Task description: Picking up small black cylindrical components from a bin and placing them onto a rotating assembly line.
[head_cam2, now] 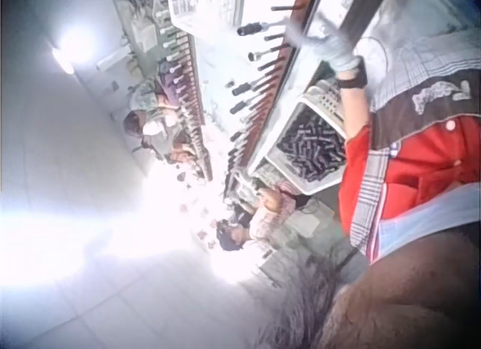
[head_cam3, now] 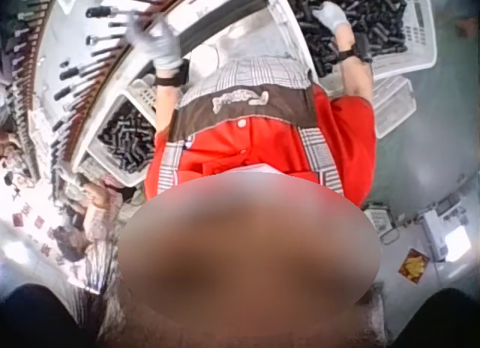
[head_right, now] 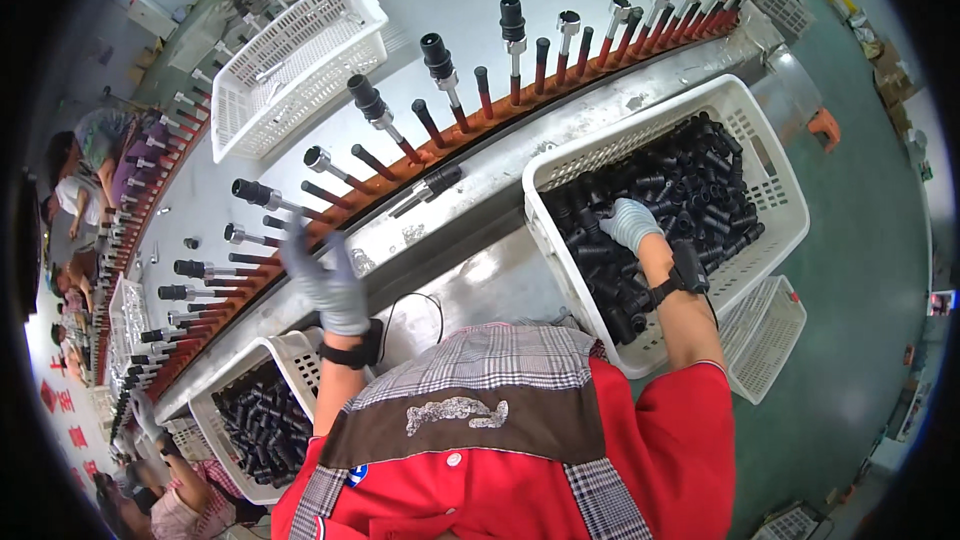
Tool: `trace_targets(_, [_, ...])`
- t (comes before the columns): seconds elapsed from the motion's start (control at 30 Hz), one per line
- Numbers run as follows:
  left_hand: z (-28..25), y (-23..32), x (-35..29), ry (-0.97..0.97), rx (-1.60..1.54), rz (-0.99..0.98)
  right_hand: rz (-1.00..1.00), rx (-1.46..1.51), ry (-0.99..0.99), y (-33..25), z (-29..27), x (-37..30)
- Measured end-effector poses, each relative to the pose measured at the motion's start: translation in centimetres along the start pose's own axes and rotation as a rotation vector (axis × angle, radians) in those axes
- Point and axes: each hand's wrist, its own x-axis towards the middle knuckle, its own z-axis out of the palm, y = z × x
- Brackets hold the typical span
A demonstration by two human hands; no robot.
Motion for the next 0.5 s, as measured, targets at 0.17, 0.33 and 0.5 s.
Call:
trace_targets(0.17, [7.0,9.1,-0.8,-0.689,-0.361,0.451,-0.061,0.318,0.164,-5.3,-7.8,-7.2])
trace_targets(0.33, [12.3,15.6,-0.3,-0.926,-0.186,0.585,-0.445,0.878,0.099,-10.6,-9.1,-13.1])
trace_targets(0.5, [14.3,12.7,-1.6,-0.88,-0.327,0.332,-0.139,1.351,-0.186,-6.4,-9.2,-9.9])
